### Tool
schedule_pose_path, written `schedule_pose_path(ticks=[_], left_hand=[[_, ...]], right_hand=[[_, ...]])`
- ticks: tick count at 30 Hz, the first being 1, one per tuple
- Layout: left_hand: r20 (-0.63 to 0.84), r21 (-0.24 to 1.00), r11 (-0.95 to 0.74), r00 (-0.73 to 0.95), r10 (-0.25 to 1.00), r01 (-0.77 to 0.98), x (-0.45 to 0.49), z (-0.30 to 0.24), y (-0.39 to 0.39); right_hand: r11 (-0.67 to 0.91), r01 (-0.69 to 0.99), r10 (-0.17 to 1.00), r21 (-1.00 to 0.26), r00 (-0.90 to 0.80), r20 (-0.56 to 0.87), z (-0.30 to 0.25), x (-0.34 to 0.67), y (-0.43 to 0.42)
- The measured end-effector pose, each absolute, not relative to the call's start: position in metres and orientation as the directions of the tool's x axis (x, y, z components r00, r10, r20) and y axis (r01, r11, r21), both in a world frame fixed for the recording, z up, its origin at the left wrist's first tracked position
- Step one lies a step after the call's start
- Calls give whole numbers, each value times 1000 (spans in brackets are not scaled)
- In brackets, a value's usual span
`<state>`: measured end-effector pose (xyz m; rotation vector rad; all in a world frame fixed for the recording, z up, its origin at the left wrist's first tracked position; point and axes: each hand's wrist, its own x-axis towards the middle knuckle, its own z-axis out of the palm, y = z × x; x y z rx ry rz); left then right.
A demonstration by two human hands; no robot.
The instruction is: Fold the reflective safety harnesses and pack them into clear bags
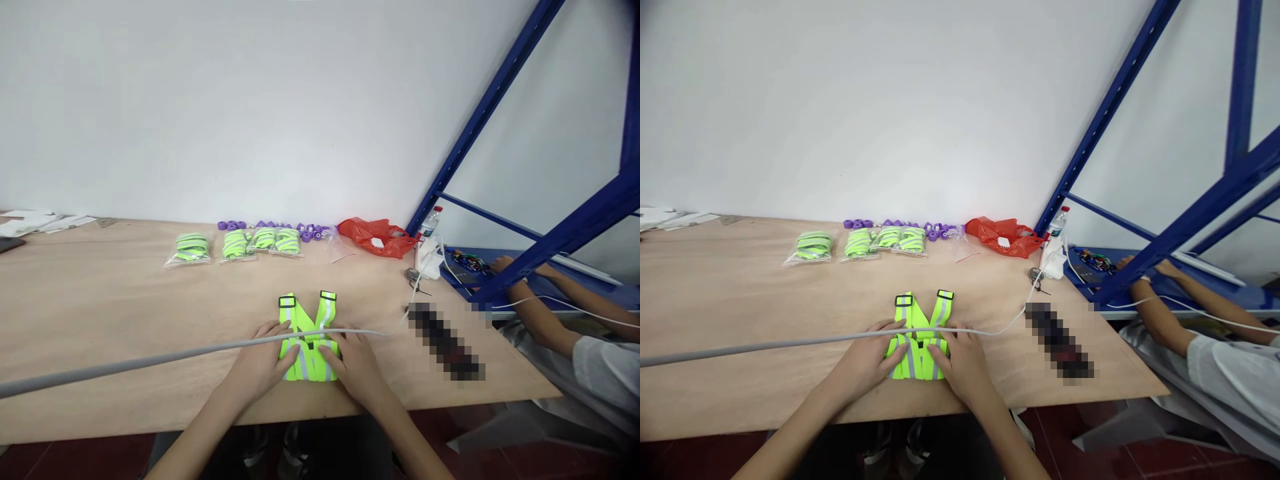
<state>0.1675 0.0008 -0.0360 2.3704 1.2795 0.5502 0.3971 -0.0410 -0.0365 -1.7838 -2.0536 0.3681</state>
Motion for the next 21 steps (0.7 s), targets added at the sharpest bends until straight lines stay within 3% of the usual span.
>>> schedule_pose_path(ticks=[13, 21], left_hand=[[5, 313, -639, 672, 741, 702, 163, -18, 32], [53, 304, -680, 701, 711, 667, 167, -30, 44]], right_hand=[[325, 822, 941, -468, -329, 77, -28, 408, -24], [316, 797, 934, -515, -356, 23, -18, 414, -7]])
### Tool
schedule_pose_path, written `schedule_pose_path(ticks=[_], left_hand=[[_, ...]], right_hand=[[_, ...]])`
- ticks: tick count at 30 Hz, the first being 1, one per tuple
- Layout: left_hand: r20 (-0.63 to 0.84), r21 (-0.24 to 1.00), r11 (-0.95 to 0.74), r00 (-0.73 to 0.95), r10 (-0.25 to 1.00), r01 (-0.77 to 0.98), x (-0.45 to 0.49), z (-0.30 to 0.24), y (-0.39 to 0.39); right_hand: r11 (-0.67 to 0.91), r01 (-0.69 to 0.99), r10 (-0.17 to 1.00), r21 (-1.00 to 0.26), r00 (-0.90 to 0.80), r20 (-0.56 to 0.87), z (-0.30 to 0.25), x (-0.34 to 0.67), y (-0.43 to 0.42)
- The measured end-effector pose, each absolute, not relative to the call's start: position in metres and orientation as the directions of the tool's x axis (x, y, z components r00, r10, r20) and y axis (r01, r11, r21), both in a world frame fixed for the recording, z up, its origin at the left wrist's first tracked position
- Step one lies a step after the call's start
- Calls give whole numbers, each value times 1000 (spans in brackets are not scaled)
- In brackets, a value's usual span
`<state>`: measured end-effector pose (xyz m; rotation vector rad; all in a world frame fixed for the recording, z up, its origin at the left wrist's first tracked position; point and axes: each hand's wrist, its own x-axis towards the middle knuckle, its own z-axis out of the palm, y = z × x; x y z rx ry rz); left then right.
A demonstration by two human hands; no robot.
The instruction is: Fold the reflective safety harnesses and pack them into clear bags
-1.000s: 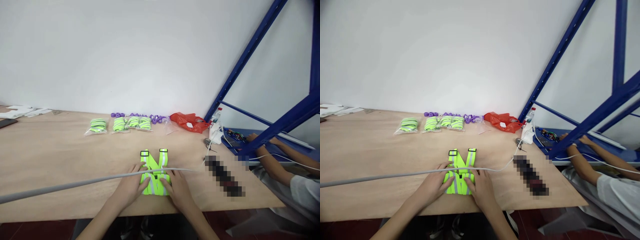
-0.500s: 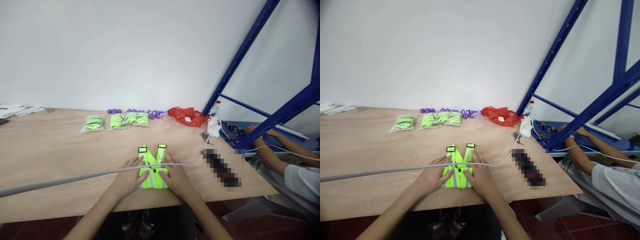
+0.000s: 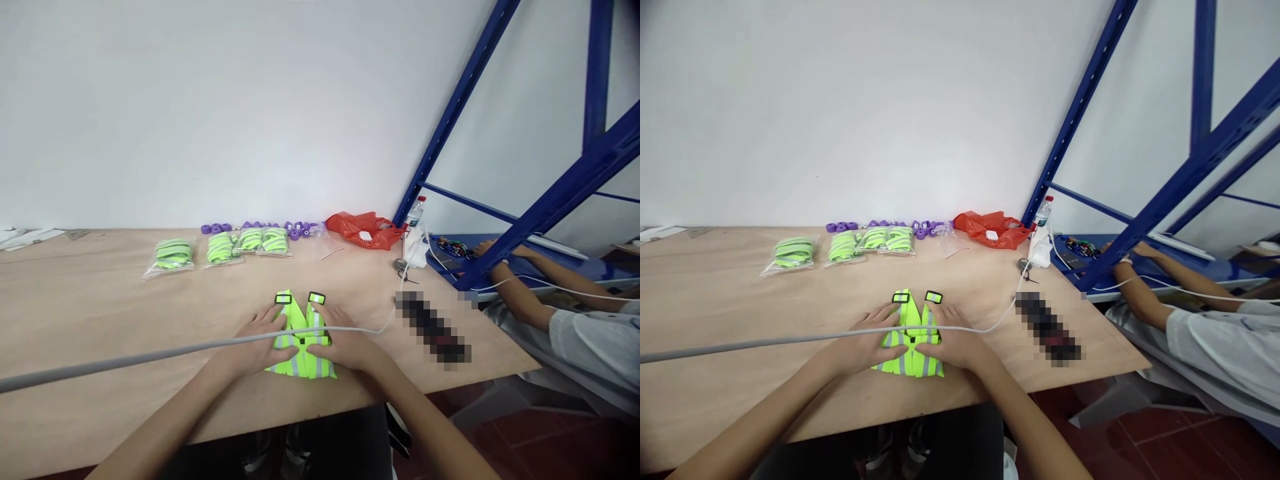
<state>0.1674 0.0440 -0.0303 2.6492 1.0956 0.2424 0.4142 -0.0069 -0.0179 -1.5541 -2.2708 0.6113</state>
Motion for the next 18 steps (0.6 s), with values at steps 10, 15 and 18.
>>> schedule_pose_path(ticks=[10, 15, 18], left_hand=[[101, 317, -719, 732, 674, 619, 158, -49, 46], [206, 273, -751, 726, 656, 601, 163, -50, 38], [257, 234, -758, 714, 652, 608, 168, -47, 28]], right_hand=[[276, 828, 914, -489, -384, -134, -11, 416, 1], [260, 823, 931, -505, -353, -97, -27, 421, 0], [286, 839, 957, -462, -277, 91, -42, 420, -2]])
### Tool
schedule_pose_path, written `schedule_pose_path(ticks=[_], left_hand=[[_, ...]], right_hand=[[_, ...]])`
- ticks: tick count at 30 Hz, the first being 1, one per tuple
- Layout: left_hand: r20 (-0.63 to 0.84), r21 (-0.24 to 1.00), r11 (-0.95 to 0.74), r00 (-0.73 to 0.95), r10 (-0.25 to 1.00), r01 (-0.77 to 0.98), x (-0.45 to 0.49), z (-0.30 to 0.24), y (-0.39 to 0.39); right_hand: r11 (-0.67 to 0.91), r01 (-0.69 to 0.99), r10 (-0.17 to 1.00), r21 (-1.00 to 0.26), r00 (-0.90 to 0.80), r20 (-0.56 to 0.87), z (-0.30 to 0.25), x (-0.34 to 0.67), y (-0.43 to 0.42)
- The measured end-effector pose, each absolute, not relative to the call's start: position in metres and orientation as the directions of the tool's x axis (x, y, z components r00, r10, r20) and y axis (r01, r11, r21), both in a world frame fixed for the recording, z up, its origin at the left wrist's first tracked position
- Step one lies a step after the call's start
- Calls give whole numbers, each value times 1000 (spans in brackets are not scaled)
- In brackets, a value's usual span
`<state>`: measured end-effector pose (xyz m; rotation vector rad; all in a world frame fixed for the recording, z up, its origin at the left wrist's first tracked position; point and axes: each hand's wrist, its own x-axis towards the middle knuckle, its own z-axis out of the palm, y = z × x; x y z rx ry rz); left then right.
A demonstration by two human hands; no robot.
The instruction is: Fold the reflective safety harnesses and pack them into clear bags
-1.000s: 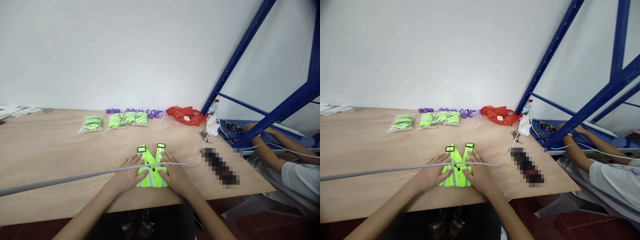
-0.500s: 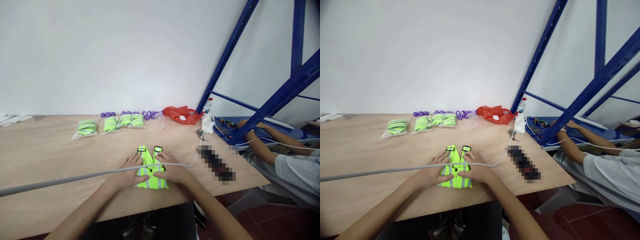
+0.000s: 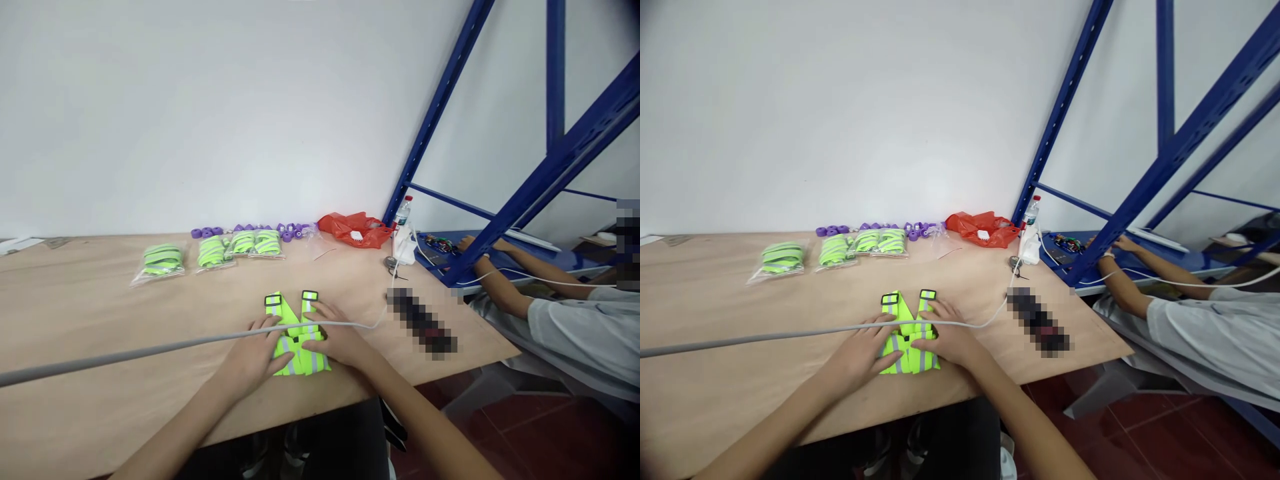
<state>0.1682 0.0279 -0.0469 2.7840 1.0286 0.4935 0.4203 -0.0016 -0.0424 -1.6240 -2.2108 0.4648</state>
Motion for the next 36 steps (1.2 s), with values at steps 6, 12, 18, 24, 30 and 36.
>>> schedule_pose_path(ticks=[6, 12, 18, 24, 30, 36], left_hand=[[406, 128, -801, 706, 580, 585, 173, -37, 12], [455, 133, -794, 675, 581, 594, 164, -35, -6], [390, 210, -788, 689, 611, 579, 151, -38, -16], [339, 218, -784, 708, 619, 581, 146, -42, -17], [366, 215, -811, 725, 584, 545, 142, -38, -21], [299, 297, -811, 758, 580, 503, 137, -28, -14]], right_hand=[[416, 868, 871, -269, -296, 392, -51, 404, -26], [455, 849, 862, -269, -344, 373, -47, 403, -50], [416, 799, 909, -435, -375, 181, -40, 406, -51], [395, 769, 916, -503, -372, 150, -39, 403, -53], [407, 750, 912, -522, -367, 183, -38, 402, -61], [414, 734, 907, -538, -383, 175, -33, 407, -57]])
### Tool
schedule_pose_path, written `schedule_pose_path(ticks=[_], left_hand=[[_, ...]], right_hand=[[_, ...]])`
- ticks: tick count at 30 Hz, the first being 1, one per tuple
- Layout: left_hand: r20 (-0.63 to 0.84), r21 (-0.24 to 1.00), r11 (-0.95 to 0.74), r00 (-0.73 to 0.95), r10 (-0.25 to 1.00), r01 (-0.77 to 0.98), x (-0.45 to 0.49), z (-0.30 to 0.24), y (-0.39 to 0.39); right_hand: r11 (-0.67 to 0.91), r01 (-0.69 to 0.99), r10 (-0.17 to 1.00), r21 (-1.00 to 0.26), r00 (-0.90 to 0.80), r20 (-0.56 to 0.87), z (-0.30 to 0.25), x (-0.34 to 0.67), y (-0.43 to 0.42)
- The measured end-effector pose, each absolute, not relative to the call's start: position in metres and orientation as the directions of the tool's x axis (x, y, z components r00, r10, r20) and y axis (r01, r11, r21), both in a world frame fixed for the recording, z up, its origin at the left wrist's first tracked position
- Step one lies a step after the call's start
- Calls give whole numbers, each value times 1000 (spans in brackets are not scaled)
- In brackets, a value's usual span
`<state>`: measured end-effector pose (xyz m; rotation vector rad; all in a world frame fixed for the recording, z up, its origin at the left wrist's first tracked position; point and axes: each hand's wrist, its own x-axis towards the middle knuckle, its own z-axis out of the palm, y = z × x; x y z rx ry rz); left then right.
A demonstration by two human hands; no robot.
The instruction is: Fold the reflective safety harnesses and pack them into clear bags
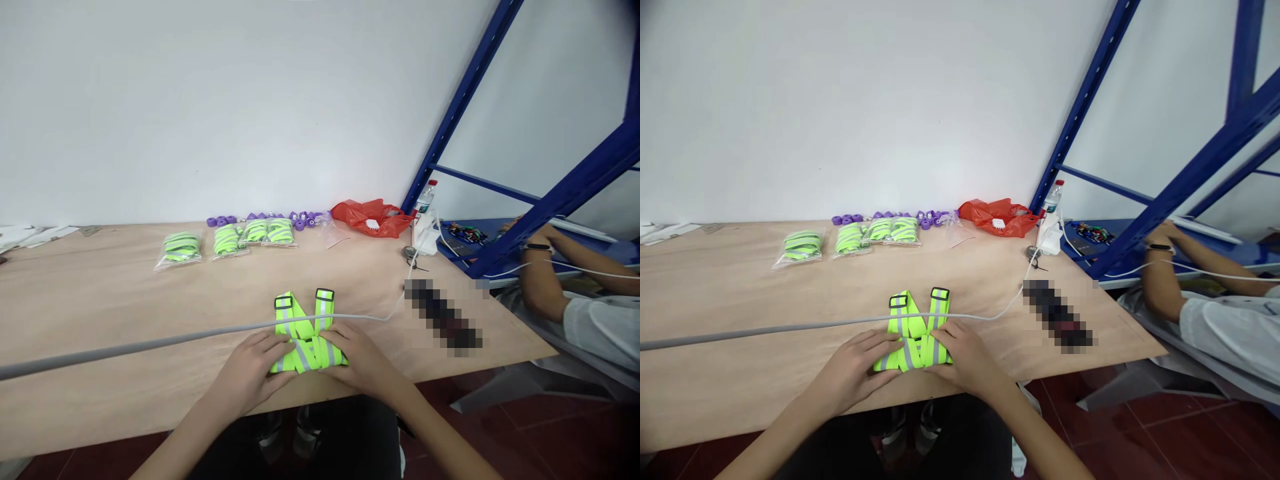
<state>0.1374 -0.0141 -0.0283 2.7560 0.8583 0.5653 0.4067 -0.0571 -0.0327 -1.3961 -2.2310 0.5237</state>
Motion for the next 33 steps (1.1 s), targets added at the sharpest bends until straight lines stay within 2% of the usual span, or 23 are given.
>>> schedule_pose_path(ticks=[4, 11, 13, 15, 18, 20, 23, 27, 30, 33], left_hand=[[154, 427, -743, 768, 622, 516, 139, -19, -2], [42, 567, -598, 705, 708, 567, 147, -10, 13], [53, 540, -611, 701, 711, 579, 152, -9, 15], [131, 479, -675, 715, 687, 561, 157, -7, 18], [255, 386, -752, 721, 644, 534, 161, -8, 27], [286, 352, -777, 731, 620, 522, 163, -9, 35], [232, 320, -783, 757, 610, 533, 165, -14, 49], [120, 292, -698, 699, 705, 654, 172, -22, 63], [114, 271, -644, 641, 759, 716, 177, -27, 68], [130, 235, -585, 571, 811, 777, 178, -32, 69]], right_hand=[[386, 722, 921, -574, -336, 197, -31, 409, -54], [285, 711, 958, -642, -209, 194, -33, 405, -43], [283, 711, 959, -643, -227, 171, -31, 406, -38], [303, 720, 952, -624, -265, 157, -28, 407, -33], [364, 764, 931, -533, -310, 193, -22, 411, -25], [381, 792, 925, -476, -319, 208, -20, 413, -19], [342, 809, 939, -478, -303, 160, -21, 416, -7], [326, 796, 941, -510, -326, 92, -26, 418, 11], [318, 805, 943, -501, -324, 77, -30, 416, 20], [221, 833, 974, -508, -213, 75, -33, 414, 24]])
